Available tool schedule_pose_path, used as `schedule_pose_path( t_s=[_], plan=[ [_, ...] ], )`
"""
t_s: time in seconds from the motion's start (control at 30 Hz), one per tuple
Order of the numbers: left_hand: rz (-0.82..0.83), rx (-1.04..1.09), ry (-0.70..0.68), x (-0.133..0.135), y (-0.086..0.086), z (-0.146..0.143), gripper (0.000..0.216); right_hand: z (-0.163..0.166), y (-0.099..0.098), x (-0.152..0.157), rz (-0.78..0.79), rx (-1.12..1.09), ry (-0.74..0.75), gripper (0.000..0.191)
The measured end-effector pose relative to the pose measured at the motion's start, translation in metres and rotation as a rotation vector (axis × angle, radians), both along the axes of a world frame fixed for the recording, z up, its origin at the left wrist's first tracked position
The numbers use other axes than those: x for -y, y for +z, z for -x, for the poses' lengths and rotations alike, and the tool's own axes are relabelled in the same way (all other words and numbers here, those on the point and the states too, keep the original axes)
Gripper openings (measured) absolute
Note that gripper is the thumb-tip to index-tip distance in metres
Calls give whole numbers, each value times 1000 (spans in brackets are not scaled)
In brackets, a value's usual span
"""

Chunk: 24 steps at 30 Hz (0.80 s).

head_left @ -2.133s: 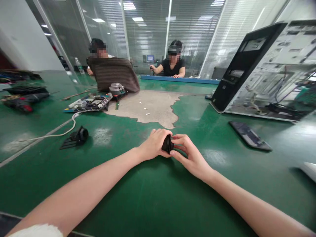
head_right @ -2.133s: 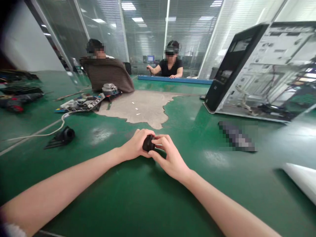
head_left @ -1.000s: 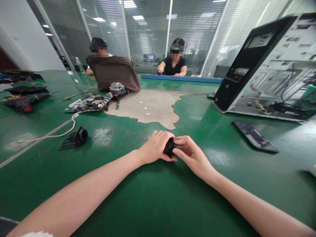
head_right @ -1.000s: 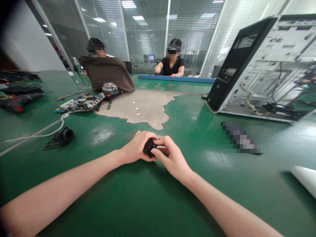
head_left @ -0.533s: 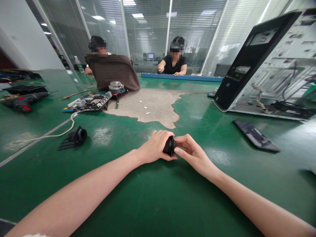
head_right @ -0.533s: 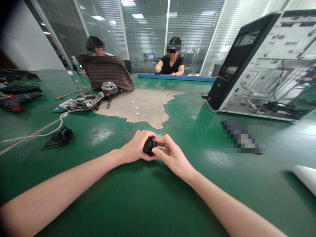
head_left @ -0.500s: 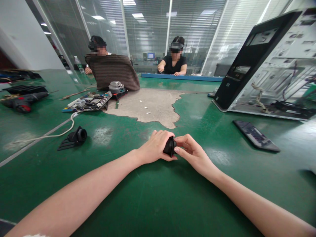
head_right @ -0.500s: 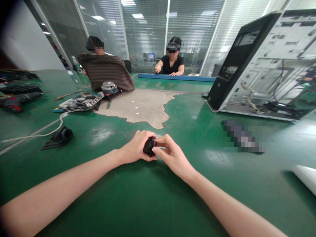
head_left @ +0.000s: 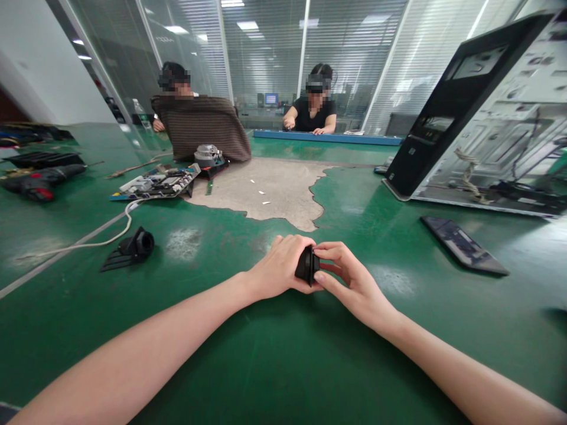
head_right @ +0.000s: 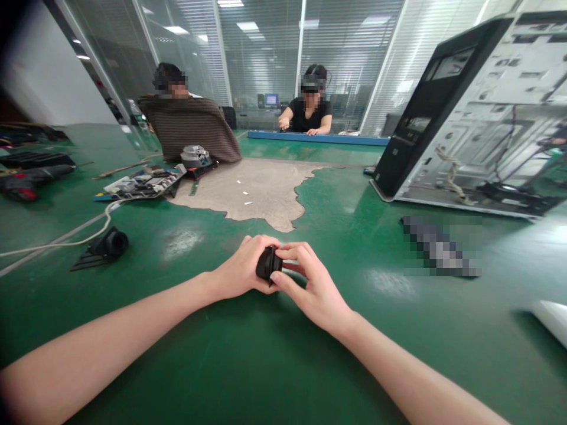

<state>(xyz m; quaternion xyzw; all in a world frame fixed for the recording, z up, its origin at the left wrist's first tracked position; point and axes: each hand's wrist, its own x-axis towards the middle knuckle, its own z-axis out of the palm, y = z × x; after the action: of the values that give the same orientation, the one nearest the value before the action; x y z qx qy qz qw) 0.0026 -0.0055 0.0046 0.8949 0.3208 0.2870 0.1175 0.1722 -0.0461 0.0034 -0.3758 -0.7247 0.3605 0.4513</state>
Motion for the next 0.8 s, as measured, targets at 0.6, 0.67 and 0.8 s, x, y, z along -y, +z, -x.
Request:
schedule_pose_path(
  t_s=[0.6, 0.67, 0.8],
  plan=[
    [43, -15, 22, -5, -3, -2, 54, 0, -2, -4, 66, -49, -9, 14],
    [45, -24, 21, -4, -3, -2, 54, 1, -2, -5, 82, -59, -34, 12],
    [56, -31, 28, -3, -2, -3, 53, 2, -1, -6, 150, -38, -42, 23]
  ],
)
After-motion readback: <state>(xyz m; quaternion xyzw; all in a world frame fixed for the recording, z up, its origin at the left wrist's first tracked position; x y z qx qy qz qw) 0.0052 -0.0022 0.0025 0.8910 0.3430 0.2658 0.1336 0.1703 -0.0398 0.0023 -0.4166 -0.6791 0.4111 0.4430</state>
